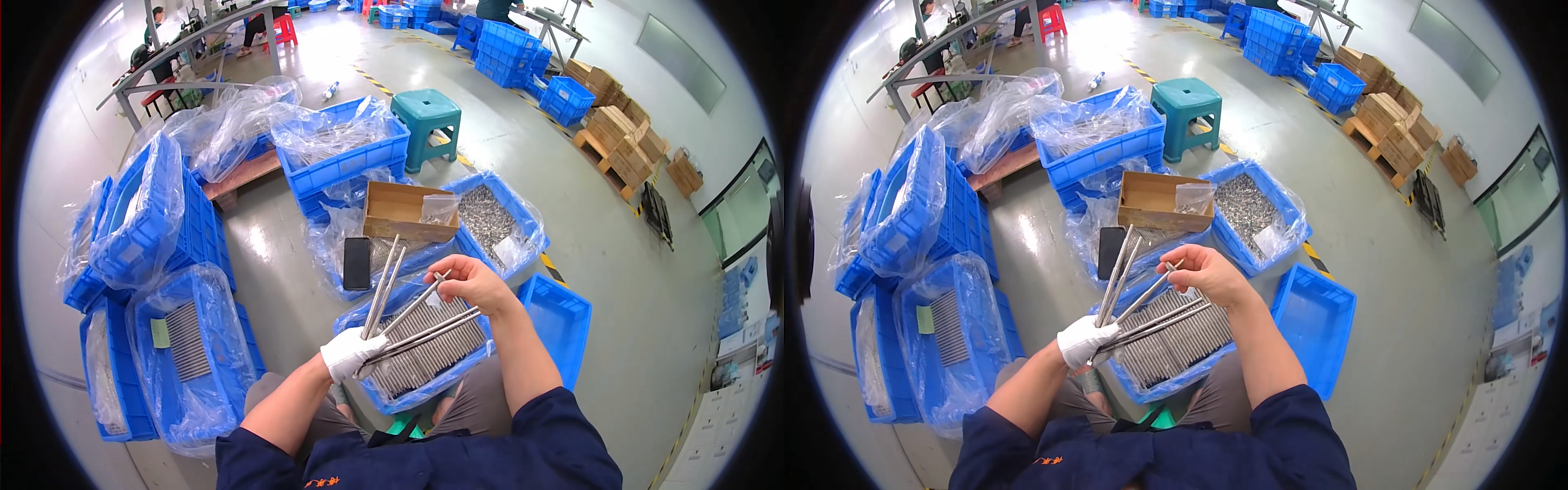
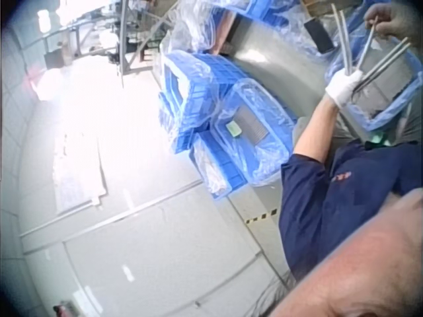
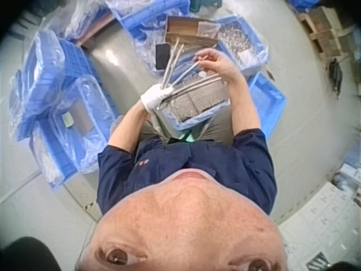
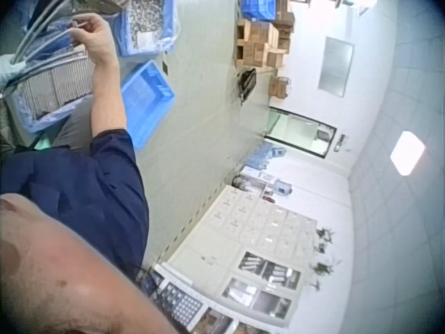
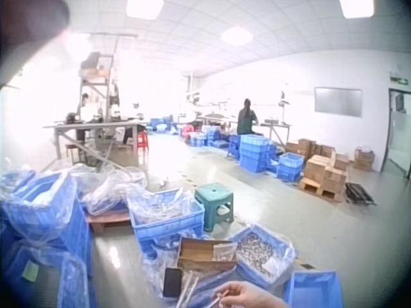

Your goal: Inspecting, cleaning, and sorting metal rods and rings in an industrial warehouse setting.

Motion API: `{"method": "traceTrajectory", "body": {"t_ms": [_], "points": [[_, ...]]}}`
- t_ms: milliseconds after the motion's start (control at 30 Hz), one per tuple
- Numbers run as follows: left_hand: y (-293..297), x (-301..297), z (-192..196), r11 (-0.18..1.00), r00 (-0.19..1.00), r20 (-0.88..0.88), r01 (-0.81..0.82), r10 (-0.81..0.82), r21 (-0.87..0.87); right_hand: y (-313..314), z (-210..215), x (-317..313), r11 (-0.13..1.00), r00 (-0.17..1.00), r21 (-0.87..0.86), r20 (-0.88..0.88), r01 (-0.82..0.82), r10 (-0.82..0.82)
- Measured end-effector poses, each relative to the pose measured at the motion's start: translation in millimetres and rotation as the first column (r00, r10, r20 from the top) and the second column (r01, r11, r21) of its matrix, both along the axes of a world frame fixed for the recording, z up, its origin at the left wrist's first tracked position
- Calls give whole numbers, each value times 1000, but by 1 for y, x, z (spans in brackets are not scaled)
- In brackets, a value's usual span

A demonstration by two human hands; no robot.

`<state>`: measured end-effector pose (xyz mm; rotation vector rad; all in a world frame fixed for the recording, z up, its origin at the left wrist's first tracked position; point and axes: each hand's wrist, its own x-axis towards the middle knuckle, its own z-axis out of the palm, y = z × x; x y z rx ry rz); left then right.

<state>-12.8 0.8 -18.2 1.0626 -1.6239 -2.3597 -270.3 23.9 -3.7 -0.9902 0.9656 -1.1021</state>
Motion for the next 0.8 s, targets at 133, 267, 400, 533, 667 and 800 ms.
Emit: {"method": "traceTrajectory", "body": {"t_ms": [133, 267, 400, 533, 667, 800], "points": [[0, 1, -2, 1000, 1000, -8, 16, -16, 6, 3, -1, 4, 996, 978, 87, 209, 3, -21], [-1, 2, 0, 998, 998, -56, 12, -8, 66, 3, -6, 6, 998, 971, 64, 236, 26, -41], [1, 4, -2, 998, 997, -73, 27, -23, 54, 5, 2, 10, 998, 990, 47, 136, 41, -47], [2, 2, -2, 998, 997, -73, 14, -10, 66, 7, -6, 35, 980, 975, 158, 205, -118, 84], [1, 0, 1, 1000, 999, -32, 1, -1, 3, 5, -20, 35, 987, 953, 117, 296, -105, 67], [1, -5, 7, 991, 993, 93, -62, 74, -120, 4, -19, 35, 992, 981, 113, 189, -57, 35]]}}
